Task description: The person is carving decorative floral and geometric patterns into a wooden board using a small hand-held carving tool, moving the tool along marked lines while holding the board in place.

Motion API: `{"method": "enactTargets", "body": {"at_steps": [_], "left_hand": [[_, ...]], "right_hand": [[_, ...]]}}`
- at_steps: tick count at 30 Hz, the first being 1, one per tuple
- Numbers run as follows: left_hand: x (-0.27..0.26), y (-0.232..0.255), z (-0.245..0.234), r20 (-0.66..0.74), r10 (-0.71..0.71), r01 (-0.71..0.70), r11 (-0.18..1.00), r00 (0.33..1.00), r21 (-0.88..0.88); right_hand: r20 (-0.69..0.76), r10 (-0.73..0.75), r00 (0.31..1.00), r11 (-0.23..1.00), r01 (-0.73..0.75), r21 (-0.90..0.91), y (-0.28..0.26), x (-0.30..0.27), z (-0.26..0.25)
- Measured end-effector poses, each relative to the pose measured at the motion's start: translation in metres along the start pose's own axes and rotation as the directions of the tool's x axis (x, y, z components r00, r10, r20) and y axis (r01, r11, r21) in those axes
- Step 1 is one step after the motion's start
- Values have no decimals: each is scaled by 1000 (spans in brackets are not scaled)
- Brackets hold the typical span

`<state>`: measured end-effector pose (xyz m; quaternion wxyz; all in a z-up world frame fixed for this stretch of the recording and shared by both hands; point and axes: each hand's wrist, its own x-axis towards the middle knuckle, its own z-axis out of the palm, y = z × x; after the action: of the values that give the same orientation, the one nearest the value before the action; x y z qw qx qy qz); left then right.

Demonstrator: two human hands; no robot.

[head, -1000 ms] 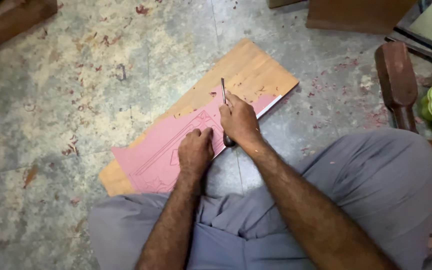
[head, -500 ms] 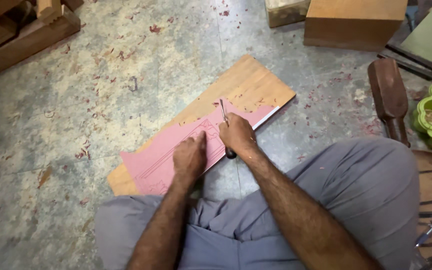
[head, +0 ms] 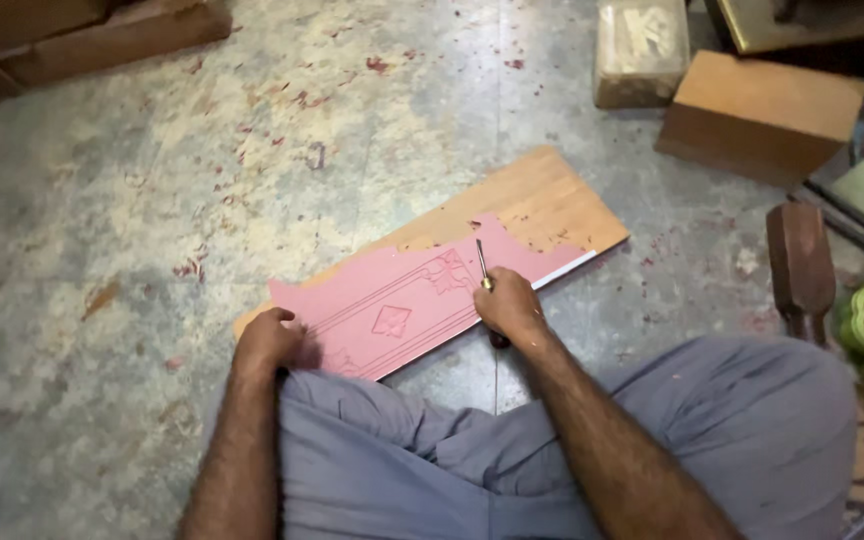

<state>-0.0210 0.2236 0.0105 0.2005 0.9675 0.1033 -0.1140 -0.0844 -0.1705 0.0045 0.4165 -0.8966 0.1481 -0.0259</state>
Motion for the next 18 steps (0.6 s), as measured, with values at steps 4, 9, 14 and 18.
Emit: {"method": "enactTargets", "body": {"at_steps": [4,9,14,18], "left_hand": [[-6,13,19,-25,30,-34,981,999,-191],[-4,92,73,22,369,-300,787,929,-539],[10,156,122,302,454,41,500,839,-865],[5,172,115,-472,407,-623,496,782,-605]], "right_hand": [[15,-94,995,996,94,-5,7,-5,5],[43,-75,996,995,77,-58,14,-1,12],[21,-86,996,994,88,-69,20,-2,12],[79,-41,996,997,46,-64,21,-9,8]]}}
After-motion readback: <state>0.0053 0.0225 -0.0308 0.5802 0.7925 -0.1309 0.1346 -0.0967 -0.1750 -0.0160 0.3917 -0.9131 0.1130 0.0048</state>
